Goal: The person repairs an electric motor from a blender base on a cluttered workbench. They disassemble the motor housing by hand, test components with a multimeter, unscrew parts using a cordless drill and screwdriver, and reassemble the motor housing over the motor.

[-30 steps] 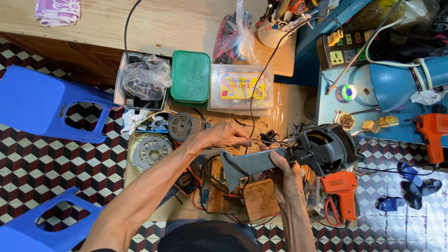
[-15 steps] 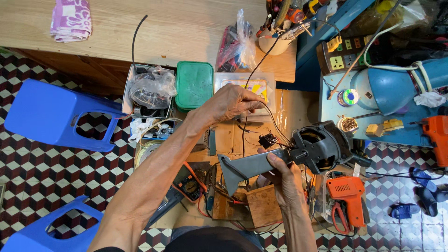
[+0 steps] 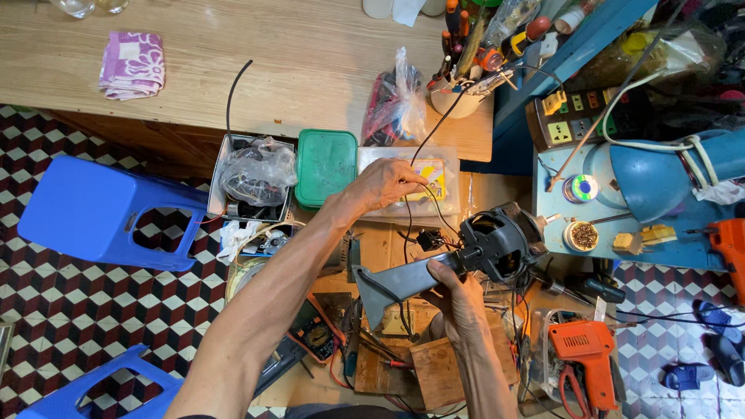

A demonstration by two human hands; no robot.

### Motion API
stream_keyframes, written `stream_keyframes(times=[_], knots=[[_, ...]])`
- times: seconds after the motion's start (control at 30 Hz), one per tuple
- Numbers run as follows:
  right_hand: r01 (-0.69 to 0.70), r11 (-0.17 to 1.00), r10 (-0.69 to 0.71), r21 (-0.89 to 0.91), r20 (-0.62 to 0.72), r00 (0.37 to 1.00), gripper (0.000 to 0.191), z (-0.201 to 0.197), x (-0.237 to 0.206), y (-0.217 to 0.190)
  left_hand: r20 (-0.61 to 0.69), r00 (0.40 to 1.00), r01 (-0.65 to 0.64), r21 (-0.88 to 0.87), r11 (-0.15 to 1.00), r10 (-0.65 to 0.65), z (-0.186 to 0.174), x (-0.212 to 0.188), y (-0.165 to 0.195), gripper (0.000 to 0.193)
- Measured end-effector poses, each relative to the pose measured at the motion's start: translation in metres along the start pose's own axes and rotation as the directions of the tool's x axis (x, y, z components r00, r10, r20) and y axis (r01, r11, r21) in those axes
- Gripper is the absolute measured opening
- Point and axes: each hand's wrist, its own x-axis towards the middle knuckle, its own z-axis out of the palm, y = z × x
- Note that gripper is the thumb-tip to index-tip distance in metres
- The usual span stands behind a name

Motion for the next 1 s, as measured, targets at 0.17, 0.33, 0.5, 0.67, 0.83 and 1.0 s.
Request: stream_keyframes(times=[0.17, 0.33, 0.5, 0.67, 0.83, 1.0], knots=[[-0.024, 0.999, 0.022, 0.035, 0.040, 0.999, 0.036, -0.006, 0.007, 0.010, -0.087, 0.993, -0.081, 0.023, 0.996, 0.083, 0.025, 0.001, -0.018, 0.026], [-0.087, 0.992, 0.085, 0.090, 0.023, 0.996, 0.029, -0.011, 0.015, 0.021, -0.131, 0.990, -0.047, 0.041, 0.998, 0.052, 0.034, -0.012, -0.006, 0.034], [-0.085, 0.984, 0.072, 0.154, 0.085, 0.994, 0.030, -0.014, 0.019, 0.030, -0.209, 0.978, 0.051, 0.108, 0.993, -0.028, 0.030, -0.044, 0.020, 0.074], [-0.133, 0.980, 0.127, 0.146, 0.048, 0.991, 0.031, -0.011, 0.016, 0.032, -0.265, 0.964, 0.061, 0.107, 0.992, -0.030, 0.018, -0.077, 0.037, 0.074], [-0.165, 0.977, 0.158, 0.136, 0.060, 0.986, 0.031, -0.005, 0.010, 0.031, -0.178, 0.947, 0.249, -0.128, 0.960, -0.269, 0.010, -0.113, 0.058, 0.049], [-0.219, 0.956, 0.192, 0.197, 0.144, 0.971, 0.029, -0.003, 0.010, 0.035, -0.148, 0.840, 0.417, -0.440, 0.795, -0.522, -0.005, -0.139, 0.077, 0.044]])
